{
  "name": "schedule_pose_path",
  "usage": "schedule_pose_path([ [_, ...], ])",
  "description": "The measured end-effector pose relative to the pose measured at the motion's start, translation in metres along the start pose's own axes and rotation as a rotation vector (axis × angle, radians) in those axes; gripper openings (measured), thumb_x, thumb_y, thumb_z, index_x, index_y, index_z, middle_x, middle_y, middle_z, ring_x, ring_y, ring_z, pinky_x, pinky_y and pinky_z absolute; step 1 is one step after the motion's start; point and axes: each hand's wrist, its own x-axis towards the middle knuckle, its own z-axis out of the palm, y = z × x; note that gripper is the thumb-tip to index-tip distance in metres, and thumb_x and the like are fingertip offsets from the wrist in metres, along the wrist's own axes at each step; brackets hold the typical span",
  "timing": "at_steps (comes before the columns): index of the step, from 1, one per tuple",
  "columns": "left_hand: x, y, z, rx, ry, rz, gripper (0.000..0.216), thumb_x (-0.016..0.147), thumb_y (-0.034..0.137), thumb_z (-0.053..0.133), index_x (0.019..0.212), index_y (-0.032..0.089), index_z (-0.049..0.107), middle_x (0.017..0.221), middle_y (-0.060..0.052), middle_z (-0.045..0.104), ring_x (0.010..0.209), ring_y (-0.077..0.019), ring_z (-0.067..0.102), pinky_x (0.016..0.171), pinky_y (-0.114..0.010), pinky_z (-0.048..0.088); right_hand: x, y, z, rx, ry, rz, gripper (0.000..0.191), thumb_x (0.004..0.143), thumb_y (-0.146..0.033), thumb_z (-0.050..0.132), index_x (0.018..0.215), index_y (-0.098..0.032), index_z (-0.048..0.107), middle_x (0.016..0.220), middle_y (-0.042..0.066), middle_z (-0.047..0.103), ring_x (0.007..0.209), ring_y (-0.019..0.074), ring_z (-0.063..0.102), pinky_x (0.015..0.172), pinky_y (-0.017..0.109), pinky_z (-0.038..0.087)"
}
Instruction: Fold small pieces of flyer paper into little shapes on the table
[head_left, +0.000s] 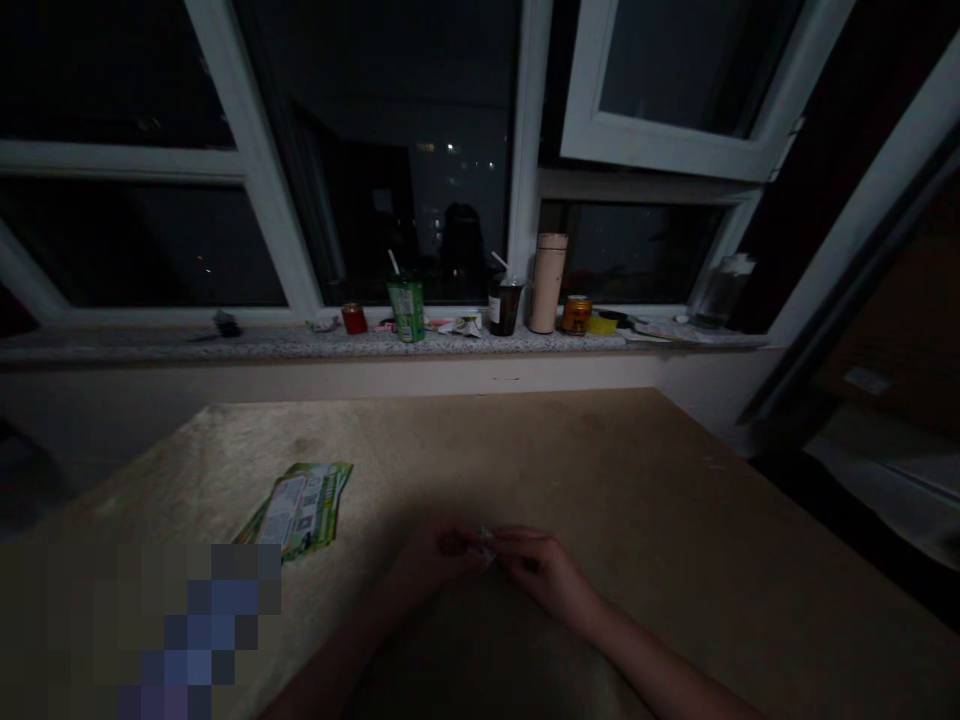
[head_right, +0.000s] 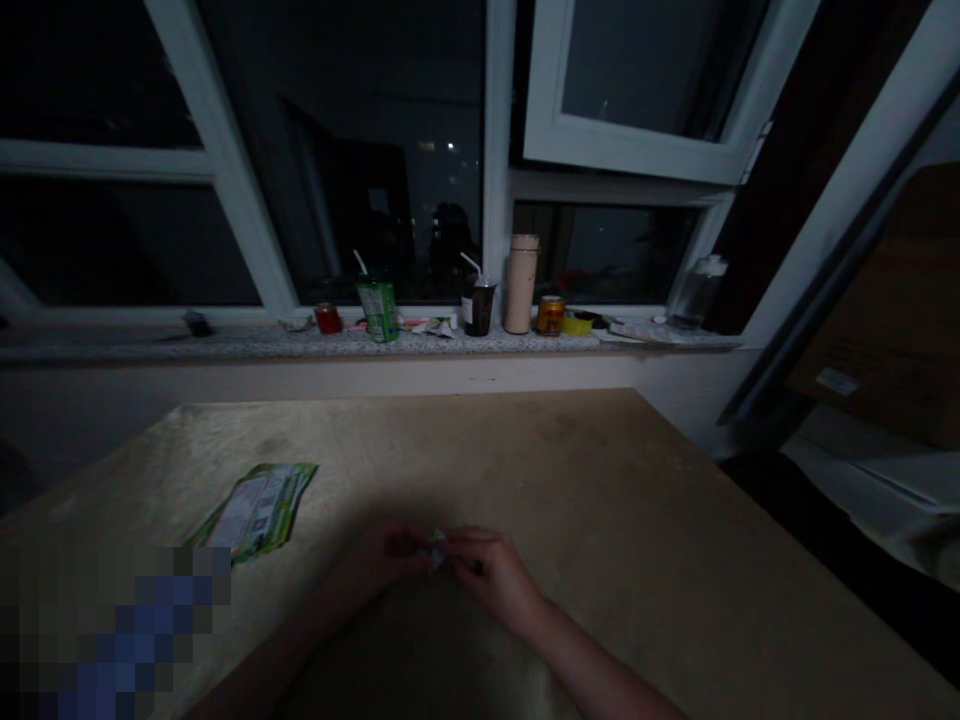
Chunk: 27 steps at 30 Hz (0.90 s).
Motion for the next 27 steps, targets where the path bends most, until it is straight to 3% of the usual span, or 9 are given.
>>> schedule_pose_path([
  [4, 0.003, -0.005, 0.005, -0.025, 0.063, -0.009, 0.032, 0.054, 0.034, 0.078, 0.065, 0.019, 0.052, 0.063, 0.004, 0.059, 0.066, -0.0181, 0.058, 0.061, -0.027, 0.042, -0.001, -0.001, 0.001, -0.038, -0.014, -0.027, 0.034, 0.084, -0.013, 0.050, 0.108, -0.027, 0.069, 0.110, 0.006, 0.068, 0.101, 0.0202, 0.063, 0.088, 0.033, 0.049],
  [7, 0.003, -0.006, 0.006, -0.036, 0.091, -0.002, 0.037, 0.053, 0.033, 0.078, 0.064, 0.020, 0.045, 0.061, 0.006, 0.053, 0.063, -0.0166, 0.055, 0.057, -0.025, 0.040, 0.000, 0.003, 0.005, 0.048, 0.058, 0.044, 0.032, 0.079, -0.014, 0.055, 0.105, -0.024, 0.070, 0.105, 0.006, 0.070, 0.098, 0.0212, 0.064, 0.087, 0.033, 0.049],
  [12, 0.002, -0.004, 0.007, -0.005, 0.126, 0.008, 0.038, 0.055, 0.029, 0.077, 0.062, 0.021, 0.040, 0.058, 0.007, 0.047, 0.059, -0.0144, 0.051, 0.053, -0.023, 0.036, 0.006, 0.006, 0.015, 0.170, 0.181, 0.240, 0.029, 0.074, -0.029, 0.067, 0.101, -0.020, 0.070, 0.084, 0.006, 0.070, 0.075, 0.0197, 0.065, 0.066, 0.028, 0.050],
  [16, 0.000, -0.001, 0.008, 0.022, 0.120, 0.008, 0.036, 0.054, 0.028, 0.077, 0.063, 0.021, 0.043, 0.059, 0.007, 0.050, 0.061, -0.0161, 0.053, 0.055, -0.024, 0.038, 0.010, 0.005, 0.019, 0.106, 0.171, 0.171, 0.021, 0.076, -0.037, 0.066, 0.075, -0.018, 0.072, 0.074, 0.004, 0.065, 0.067, 0.0160, 0.058, 0.057, 0.025, 0.043],
  [23, -0.005, 0.004, 0.016, 0.043, 0.046, 0.015, 0.027, 0.065, 0.033, 0.072, 0.085, 0.018, 0.062, 0.082, -0.001, 0.067, 0.080, -0.0224, 0.063, 0.069, -0.028, 0.046, 0.010, 0.006, 0.014, 0.220, 0.225, 0.225, 0.028, 0.074, -0.043, 0.067, 0.065, -0.017, 0.070, 0.068, 0.003, 0.061, 0.061, 0.0130, 0.053, 0.054, 0.024, 0.039],
  [27, -0.007, 0.006, 0.015, 0.086, 0.002, -0.008, 0.021, 0.069, 0.034, 0.069, 0.081, 0.017, 0.067, 0.077, -0.002, 0.070, 0.077, -0.0233, 0.064, 0.066, -0.028, 0.046, 0.009, 0.007, 0.014, 0.238, 0.203, 0.256, 0.026, 0.074, -0.040, 0.068, 0.065, -0.016, 0.069, 0.068, 0.003, 0.060, 0.063, 0.0134, 0.054, 0.055, 0.023, 0.039],
])
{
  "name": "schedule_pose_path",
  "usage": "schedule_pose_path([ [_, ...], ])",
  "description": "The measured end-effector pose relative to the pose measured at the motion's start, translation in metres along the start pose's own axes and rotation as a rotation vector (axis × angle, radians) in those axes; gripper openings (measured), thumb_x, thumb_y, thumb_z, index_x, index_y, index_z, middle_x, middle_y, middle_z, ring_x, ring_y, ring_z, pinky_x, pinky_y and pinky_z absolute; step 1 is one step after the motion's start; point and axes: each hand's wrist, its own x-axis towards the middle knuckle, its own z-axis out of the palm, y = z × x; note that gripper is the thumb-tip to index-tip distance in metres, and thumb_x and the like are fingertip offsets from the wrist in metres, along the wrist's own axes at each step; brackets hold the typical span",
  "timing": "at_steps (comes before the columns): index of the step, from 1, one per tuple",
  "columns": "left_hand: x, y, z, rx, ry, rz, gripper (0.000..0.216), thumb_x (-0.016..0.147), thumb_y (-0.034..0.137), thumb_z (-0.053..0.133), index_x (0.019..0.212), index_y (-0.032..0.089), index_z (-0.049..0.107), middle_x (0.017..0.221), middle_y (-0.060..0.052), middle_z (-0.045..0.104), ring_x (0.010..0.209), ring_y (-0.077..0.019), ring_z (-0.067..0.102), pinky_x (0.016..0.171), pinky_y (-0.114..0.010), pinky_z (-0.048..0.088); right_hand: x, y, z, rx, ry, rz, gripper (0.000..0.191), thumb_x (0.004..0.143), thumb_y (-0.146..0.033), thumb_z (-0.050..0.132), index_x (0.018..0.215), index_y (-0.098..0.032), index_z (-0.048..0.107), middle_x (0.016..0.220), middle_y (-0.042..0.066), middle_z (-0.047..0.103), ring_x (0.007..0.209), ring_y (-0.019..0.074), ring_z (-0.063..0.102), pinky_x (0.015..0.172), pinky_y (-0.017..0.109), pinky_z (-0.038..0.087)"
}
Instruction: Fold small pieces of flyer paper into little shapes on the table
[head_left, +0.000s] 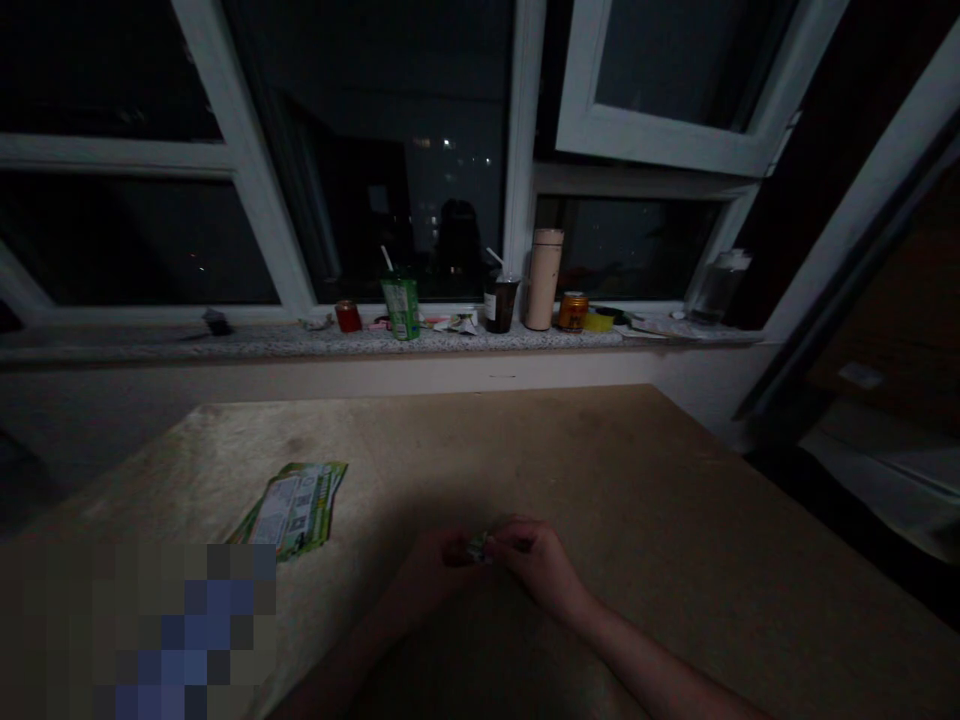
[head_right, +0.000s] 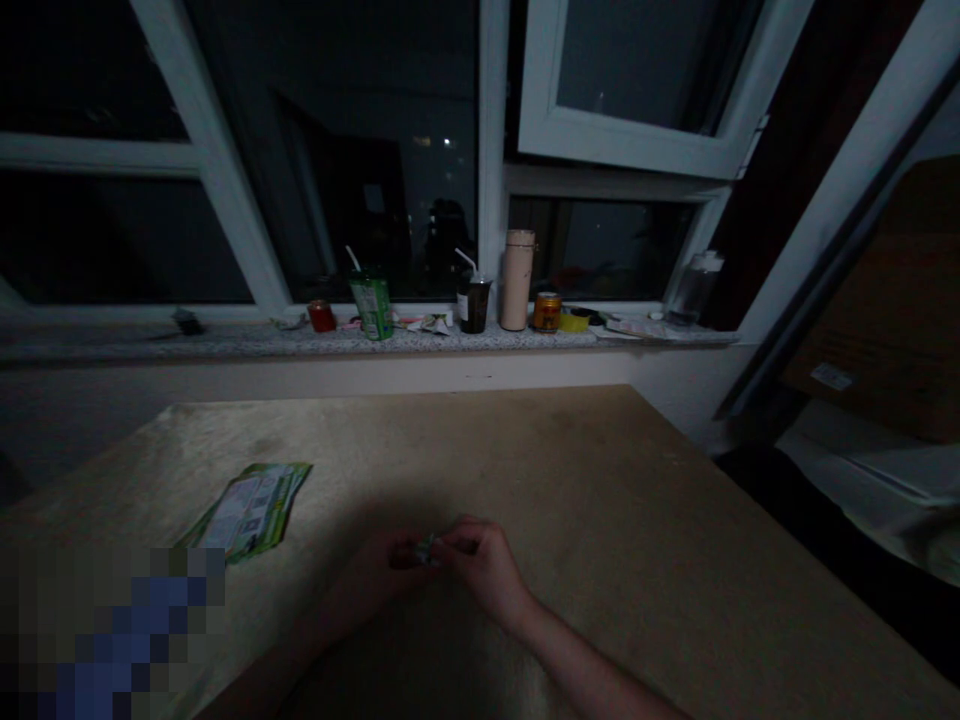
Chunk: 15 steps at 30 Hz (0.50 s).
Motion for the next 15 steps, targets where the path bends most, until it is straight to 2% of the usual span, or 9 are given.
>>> schedule_pose_path([
  [7, 0.0027, -0.0006, -0.0023, 0.084, 0.018, -0.032, 0.019, 0.068, 0.035, 0.068, 0.073, 0.016, 0.066, 0.067, 0.001, 0.066, 0.066, -0.0196, 0.060, 0.056, -0.024, 0.040, 0.0021, -0.0036, -0.0007, -0.089, -0.012, -0.099, 0.014, 0.073, -0.030, 0.068, 0.072, -0.016, 0.070, 0.071, 0.002, 0.058, 0.062, 0.0121, 0.051, 0.053, 0.022, 0.035],
  [15, 0.0039, -0.0064, 0.0010, 0.104, 0.000, -0.012, 0.024, 0.069, 0.036, 0.068, 0.080, 0.015, 0.069, 0.072, -0.001, 0.068, 0.071, -0.0210, 0.062, 0.059, -0.025, 0.041, 0.0070, 0.0003, -0.0017, 0.002, -0.019, 0.047, 0.024, 0.074, -0.037, 0.065, 0.064, -0.015, 0.069, 0.060, 0.002, 0.061, 0.055, 0.0129, 0.052, 0.052, 0.023, 0.036],
])
